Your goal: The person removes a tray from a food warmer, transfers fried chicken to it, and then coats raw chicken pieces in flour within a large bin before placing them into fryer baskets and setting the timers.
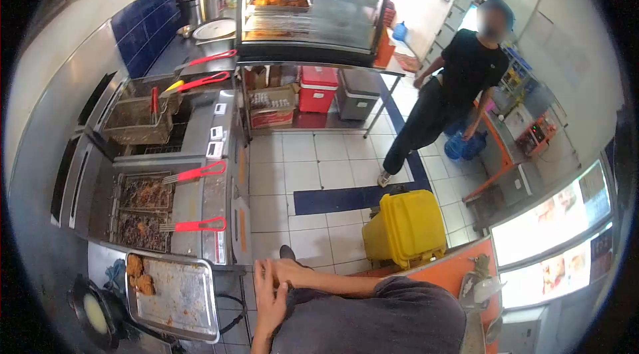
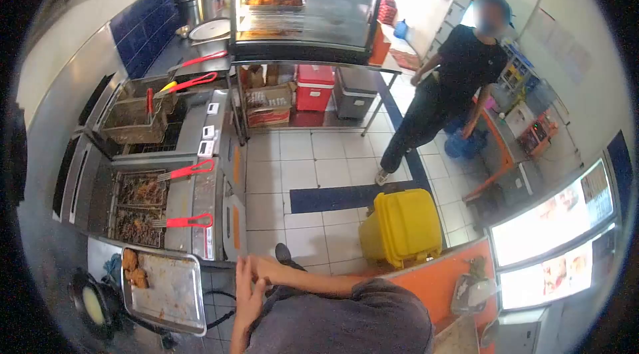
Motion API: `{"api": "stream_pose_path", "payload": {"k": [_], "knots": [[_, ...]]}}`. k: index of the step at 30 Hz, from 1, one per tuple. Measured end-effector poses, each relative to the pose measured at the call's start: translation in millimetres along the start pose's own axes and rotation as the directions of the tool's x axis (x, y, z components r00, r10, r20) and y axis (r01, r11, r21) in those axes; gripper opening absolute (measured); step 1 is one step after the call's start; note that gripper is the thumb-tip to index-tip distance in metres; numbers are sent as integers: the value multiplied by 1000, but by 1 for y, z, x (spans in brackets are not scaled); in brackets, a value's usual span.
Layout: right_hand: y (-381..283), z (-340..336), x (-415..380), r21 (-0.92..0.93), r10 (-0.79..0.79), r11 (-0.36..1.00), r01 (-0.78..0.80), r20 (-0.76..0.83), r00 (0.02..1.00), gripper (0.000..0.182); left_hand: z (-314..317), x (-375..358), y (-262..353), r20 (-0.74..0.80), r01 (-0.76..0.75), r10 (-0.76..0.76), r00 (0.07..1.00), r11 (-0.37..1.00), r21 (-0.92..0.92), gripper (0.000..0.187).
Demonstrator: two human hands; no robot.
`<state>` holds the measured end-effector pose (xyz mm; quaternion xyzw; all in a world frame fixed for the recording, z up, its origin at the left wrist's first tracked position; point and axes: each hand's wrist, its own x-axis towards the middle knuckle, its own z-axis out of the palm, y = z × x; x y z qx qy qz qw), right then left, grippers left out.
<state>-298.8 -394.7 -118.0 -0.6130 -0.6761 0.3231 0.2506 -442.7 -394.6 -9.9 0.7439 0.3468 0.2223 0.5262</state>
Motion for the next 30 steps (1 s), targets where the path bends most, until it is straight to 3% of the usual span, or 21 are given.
{"api": "stream_pose_path", "payload": {"k": [2, 3, 5, 9, 13, 18, 21, 23, 26, 30], "knots": [[49, 45, -13, -46, -353, 935, 350, -92, 931, 50, 7, 5, 11, 76, -148, 132, 988, 952, 269, 51], [51, 57, -23, 2, -374, 927, 374, -27, 927, 50, 9, 9, 14, 165, -187, 148, 975, 947, 259, 47], [46, 50, -43, 101, -304, 951, 293, 122, 945, 50, 13, 19, 19, 338, -267, 180, 924, 935, 232, 42], [33, 29, -57, 164, -181, 977, 138, 286, 941, 50, 11, 27, 34, 416, -204, 110, 903, 961, 189, 38], [38, 7, -47, 173, -182, 977, 127, 353, 918, 50, 11, 32, 33, 321, -316, 263, 910, 940, 127, 39], [49, -65, -48, 160, -364, 931, 327, 392, 845, 50, 0, 41, 33, 244, -391, 347, 905, 907, 159, 44], [38, -85, -27, 163, -154, 983, 82, 497, 854, 50, -7, 42, 23, 157, -378, 351, 923, 903, 204, 45], [24, -91, -6, 122, 52, 981, -149, 577, 815, 49, -16, 36, 13, 106, -301, 284, 953, 931, 206, 41], [-4, -108, 22, 121, 135, 968, -218, 479, 867, 51, -27, 40, 7, 45, -172, 167, 985, 959, 223, 37], [5, -95, 78, -25, 11, 1000, 5, 578, 816, 51, -36, 60, 8, -138, -11, 48, 989, 967, 255, 28]]}}
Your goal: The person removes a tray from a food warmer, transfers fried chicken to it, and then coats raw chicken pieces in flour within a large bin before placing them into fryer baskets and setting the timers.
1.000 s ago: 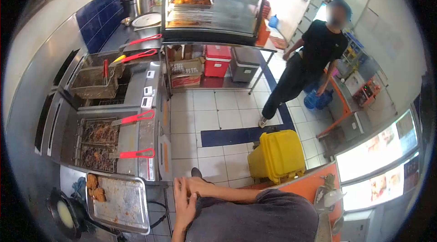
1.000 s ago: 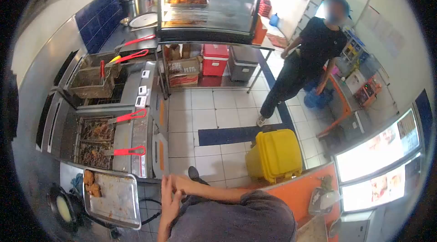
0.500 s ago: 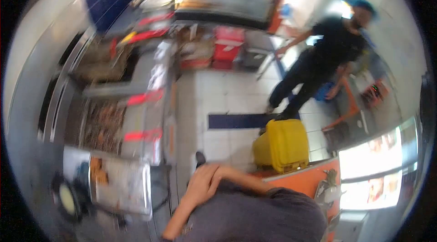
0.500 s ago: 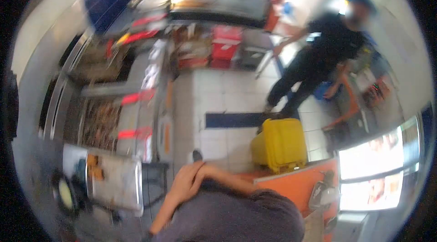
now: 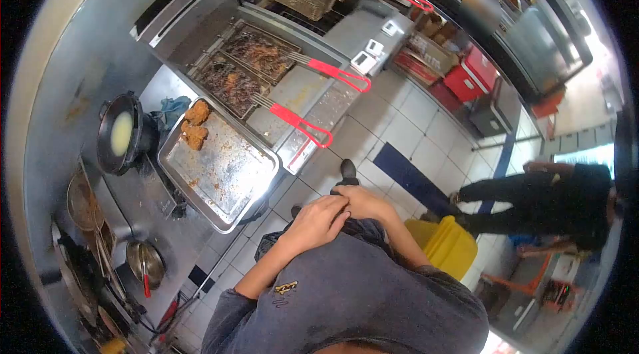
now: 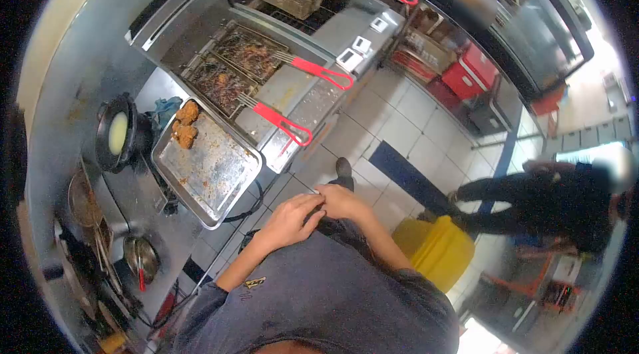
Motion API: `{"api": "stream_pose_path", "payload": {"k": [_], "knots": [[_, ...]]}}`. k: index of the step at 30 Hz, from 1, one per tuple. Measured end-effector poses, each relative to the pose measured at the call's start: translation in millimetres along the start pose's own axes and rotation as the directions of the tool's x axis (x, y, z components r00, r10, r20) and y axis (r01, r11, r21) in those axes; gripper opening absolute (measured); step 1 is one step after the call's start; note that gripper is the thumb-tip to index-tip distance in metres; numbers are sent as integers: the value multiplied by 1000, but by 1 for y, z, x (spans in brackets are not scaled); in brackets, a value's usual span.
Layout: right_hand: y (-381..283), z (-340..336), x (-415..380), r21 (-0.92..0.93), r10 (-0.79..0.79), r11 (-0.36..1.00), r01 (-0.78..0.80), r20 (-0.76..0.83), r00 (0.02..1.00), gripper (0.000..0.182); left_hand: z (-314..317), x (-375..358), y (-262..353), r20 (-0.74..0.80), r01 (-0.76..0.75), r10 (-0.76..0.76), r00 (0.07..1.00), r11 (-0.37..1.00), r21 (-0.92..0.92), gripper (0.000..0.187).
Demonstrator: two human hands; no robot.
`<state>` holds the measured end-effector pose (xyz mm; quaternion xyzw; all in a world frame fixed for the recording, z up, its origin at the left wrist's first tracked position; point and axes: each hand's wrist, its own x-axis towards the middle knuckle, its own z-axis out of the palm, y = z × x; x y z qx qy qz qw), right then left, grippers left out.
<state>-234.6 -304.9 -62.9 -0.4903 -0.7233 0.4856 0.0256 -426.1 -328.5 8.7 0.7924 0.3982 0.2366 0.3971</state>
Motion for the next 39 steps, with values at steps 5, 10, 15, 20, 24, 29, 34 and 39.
{"api": "stream_pose_path", "payload": {"k": [5, 10, 15, 20, 24, 29, 34, 39], "knots": [[3, -63, 42, -127, -101, 986, 112, 92, 991, 52, -3, 57, -5, -57, 142, -143, 988, 989, -32, 21], [20, -135, 44, -93, -262, 958, 272, 105, 959, 58, 11, 120, 1, -55, 147, -148, 987, 989, -30, 23], [50, -179, 55, 28, -329, 943, 331, 202, 922, 71, 26, 173, 17, -3, 195, -195, 981, 979, -52, 26], [38, -204, 56, -67, -355, 923, 378, 225, 907, 71, 44, 192, 9, 51, 335, -331, 942, 939, -85, 27], [32, -208, 64, -57, -347, 923, 380, 304, 887, 69, 43, 201, 9, -4, 312, -316, 949, 938, -149, 23], [42, -209, 65, 41, -462, 883, 468, 260, 848, 68, 52, 203, -7, 128, 384, -365, 922, 899, -210, 30], [45, -221, 70, 328, -553, 828, 455, 343, 759, 70, 53, 209, -1, 248, 406, -340, 907, 861, -307, 31], [23, -251, 62, 577, -588, 773, 262, 498, 638, 67, 31, 221, 10, 409, 300, -51, 911, 762, -574, 47]]}}
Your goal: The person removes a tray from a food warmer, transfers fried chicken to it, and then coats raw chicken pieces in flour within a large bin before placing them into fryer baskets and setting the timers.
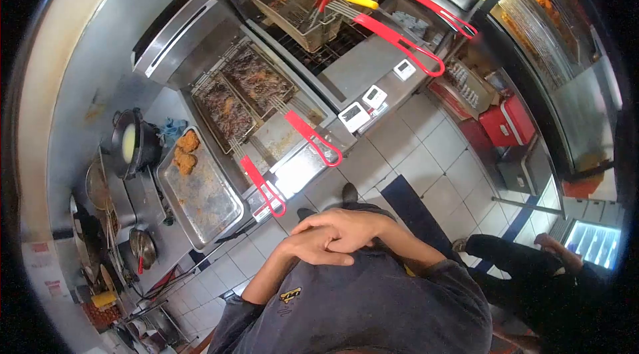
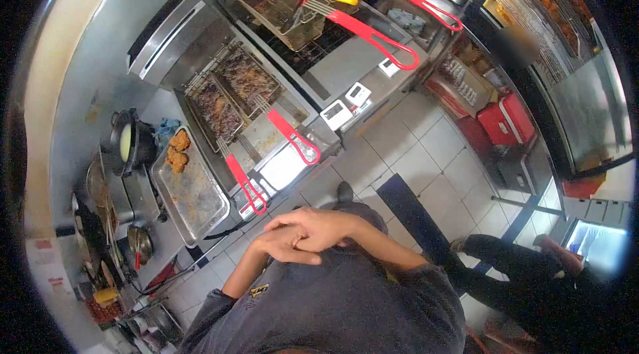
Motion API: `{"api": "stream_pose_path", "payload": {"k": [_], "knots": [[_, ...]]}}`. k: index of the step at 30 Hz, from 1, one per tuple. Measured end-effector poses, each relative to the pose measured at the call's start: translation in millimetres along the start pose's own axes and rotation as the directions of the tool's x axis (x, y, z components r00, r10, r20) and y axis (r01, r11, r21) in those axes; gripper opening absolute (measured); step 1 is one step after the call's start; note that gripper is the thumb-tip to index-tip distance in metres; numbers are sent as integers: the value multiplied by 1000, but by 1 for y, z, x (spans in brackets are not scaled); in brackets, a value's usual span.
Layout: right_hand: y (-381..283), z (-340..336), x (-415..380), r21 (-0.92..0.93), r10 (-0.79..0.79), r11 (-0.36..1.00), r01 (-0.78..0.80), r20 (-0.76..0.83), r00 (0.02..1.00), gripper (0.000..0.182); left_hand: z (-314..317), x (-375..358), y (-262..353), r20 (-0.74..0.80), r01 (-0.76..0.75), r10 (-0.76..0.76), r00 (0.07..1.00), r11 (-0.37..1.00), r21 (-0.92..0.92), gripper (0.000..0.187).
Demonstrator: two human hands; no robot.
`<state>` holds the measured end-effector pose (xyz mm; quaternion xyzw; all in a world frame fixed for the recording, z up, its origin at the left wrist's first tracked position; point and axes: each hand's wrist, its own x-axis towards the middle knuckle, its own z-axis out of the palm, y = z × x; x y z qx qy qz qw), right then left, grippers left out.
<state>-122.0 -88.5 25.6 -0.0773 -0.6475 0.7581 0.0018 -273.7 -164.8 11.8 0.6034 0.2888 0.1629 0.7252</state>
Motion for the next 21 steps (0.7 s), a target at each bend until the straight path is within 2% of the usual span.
{"api": "stream_pose_path", "payload": {"k": [1, 2, 3, 4, 7, 9, 11, 13, 14, 15, 16, 18, 21], "knots": [[1, 1, 0, 58, -49, 997, 48, 0, 999, 67, -2, 2, 5, 54, -122, 129, 990, 986, -115, 54], [3, 4, 0, 116, -96, 989, 96, -2, 995, 68, -6, 4, 9, 101, -179, 202, 974, 964, -194, 54], [4, 5, 0, 173, -142, 975, 141, -9, 990, 68, -7, 3, 10, 123, -197, 231, 965, 950, -243, 54], [4, 3, 0, 145, -176, 974, 175, -5, 984, 67, -7, 4, 12, 142, -198, 244, 959, 940, -277, 55], [14, 9, 7, 61, -296, 953, 296, 6, 955, 65, -3, 5, 10, 139, -121, 165, 976, 953, -278, 56], [30, 21, 11, -81, -393, 917, 391, -7, 920, 62, 2, 7, 6, 107, -27, 51, 993, 976, -217, 57], [4, 27, 12, -150, -489, 853, 499, 103, 866, 59, 2, 15, -3, 91, 91, -81, 993, 988, -122, 58], [-11, 26, 18, -72, -567, 808, 584, 169, 806, 48, 7, 15, -8, 60, 208, -203, 977, 972, -106, 59], [-23, 38, 13, 134, -607, 791, 596, 53, 793, 41, 9, 16, -10, 55, 248, -244, 968, 964, -95, 59], [-35, 47, 5, 249, -449, 868, 430, 25, 893, 35, 11, 17, -13, 59, 273, -269, 961, 959, -80, 60], [-36, 54, 10, 179, -503, 844, 505, -57, 862, 29, 13, 17, -17, 73, 293, -289, 955, 954, -61, 60], [-40, 75, 10, 198, -416, 856, 477, -282, 865, 25, 18, 15, -26, 107, 327, -322, 941, 944, -36, 61], [-15, 102, 22, -258, -580, 808, 529, -502, 641, 24, 27, 11, -38, 180, 366, -358, 916, 930, -15, 62]]}}
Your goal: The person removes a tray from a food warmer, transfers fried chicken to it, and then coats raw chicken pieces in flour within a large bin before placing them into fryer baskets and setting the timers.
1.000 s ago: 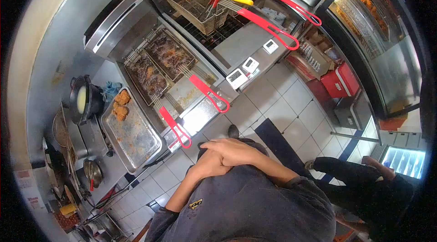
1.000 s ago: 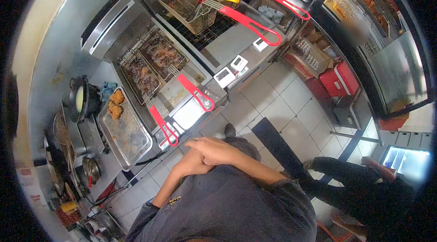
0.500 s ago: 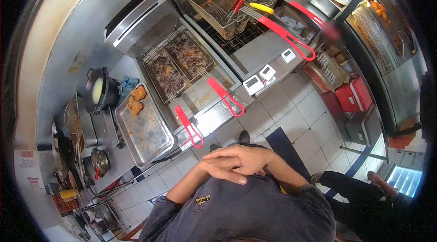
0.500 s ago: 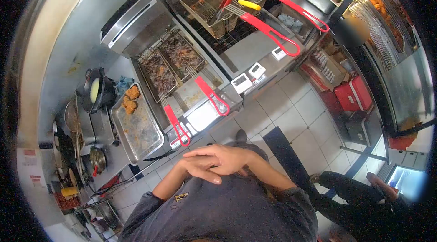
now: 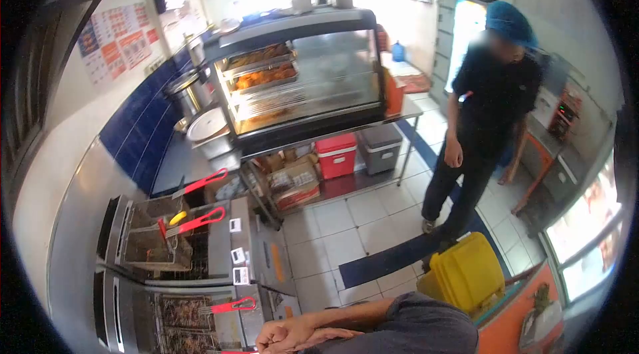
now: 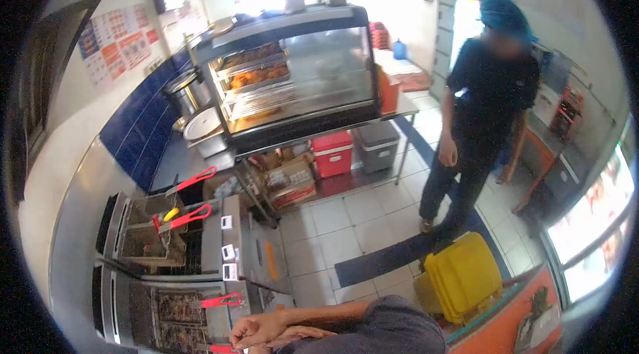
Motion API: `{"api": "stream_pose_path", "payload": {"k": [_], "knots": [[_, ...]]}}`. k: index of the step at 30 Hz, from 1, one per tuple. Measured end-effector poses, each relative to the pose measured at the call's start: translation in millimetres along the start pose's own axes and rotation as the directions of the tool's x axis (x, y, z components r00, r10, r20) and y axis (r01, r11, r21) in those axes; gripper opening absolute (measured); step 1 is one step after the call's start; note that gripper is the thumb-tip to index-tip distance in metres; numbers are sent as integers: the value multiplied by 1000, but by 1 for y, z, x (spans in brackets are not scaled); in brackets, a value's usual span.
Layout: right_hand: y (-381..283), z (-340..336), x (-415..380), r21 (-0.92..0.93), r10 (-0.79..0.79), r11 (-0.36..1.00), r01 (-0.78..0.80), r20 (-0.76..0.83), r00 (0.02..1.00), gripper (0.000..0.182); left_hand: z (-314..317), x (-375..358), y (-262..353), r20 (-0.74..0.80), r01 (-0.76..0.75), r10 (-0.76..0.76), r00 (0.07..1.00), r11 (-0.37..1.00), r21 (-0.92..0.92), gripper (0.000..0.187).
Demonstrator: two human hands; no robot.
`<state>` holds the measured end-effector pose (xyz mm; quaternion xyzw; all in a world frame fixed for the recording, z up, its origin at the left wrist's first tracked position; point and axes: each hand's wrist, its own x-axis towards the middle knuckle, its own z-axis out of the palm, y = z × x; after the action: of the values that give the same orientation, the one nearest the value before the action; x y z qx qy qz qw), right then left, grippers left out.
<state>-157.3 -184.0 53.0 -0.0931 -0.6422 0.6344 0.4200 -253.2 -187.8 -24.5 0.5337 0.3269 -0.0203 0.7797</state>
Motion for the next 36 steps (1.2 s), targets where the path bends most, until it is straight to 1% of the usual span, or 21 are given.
{"api": "stream_pose_path", "payload": {"k": [3, 4, 7, 9, 11, 13, 15, 16, 17, 19, 20, 23, 24, 26, 28, 29, 30, 32, 35, 36], "knots": [[-1, 31, -32, 27, 162, 987, -160, -179, 970, 24, 10, -2, -20, 80, 49, -47, 996, 999, -14, 64], [-20, 40, -42, -56, 422, 897, -439, -190, 887, 41, 13, -4, -28, 109, 64, -61, 992, 998, -22, 64], [-16, 76, -69, -115, 443, 854, -508, -351, 825, 42, 21, -5, -58, 220, 120, -102, 970, 990, -69, 66], [-15, 100, -88, -18, 316, 921, -389, -548, 774, 28, 29, -3, -77, 303, 162, -118, 946, 979, -125, 67], [-15, 124, -98, 43, 181, 975, -218, -722, 668, 22, 35, 5, -93, 418, 214, -105, 903, 951, -225, 67], [-36, 127, -102, -106, 3, 978, -178, -853, 522, 19, 35, 18, -110, 539, 285, -63, 840, 897, -338, 68], [-32, 108, -118, -323, -212, 913, -250, -898, 384, 17, 36, 25, -124, 619, 338, 7, 786, 832, -439, 69], [-37, 100, -120, -298, -248, 948, -115, -913, 324, 17, 48, 19, -109, 647, 357, 45, 761, 804, -475, 70], [-47, 91, -123, -283, -277, 959, 16, -924, 265, 17, 66, 12, -94, 633, 323, 94, 769, 797, -511, 69], [-64, 81, -117, -351, -374, 927, 128, -874, 309, 17, 112, -14, -45, 597, 256, 193, 779, 771, -583, 68], [-73, 76, -113, -379, -421, 907, 185, -845, 329, 16, 121, -20, -35, 610, 195, 189, 769, 840, -507, 68], [-101, 59, -97, -393, -507, 857, 334, -763, 401, 20, 133, -3, -80, 543, 340, -68, 837, 842, -419, 64], [-110, 53, -91, -412, -544, 831, 375, -745, 387, 23, 146, -9, -69, 485, 372, -165, 859, 852, -369, 64], [-123, 45, -78, -435, -604, 778, 453, -714, 354, 29, 174, -33, -24, 341, 453, -353, 871, 845, -285, 63], [-132, 45, -68, -363, -619, 743, 562, -692, 372, 31, 182, -47, -6, 290, 380, -302, 908, 887, -264, 63], [-135, 45, -64, -326, -627, 724, 608, -679, 382, 32, 181, -46, 0, 272, 375, -302, 914, 884, -280, 64], [-136, 46, -61, -300, -624, 726, 618, -664, 411, 32, 181, -46, 5, 254, 370, -301, 919, 881, -295, 64], [-130, 50, -58, -239, -609, 735, 634, -643, 464, 32, 173, -47, 5, 230, 434, -371, 900, 814, -386, 65], [-115, 58, -52, -82, -545, 762, 642, -617, 568, 29, 161, -31, -30, 156, 178, -116, 981, 857, -483, 74], [-107, 58, -48, -70, -520, 786, 614, -610, 597, 28, 159, -31, -21, 437, 267, 84, 895, 686, -677, 75]]}}
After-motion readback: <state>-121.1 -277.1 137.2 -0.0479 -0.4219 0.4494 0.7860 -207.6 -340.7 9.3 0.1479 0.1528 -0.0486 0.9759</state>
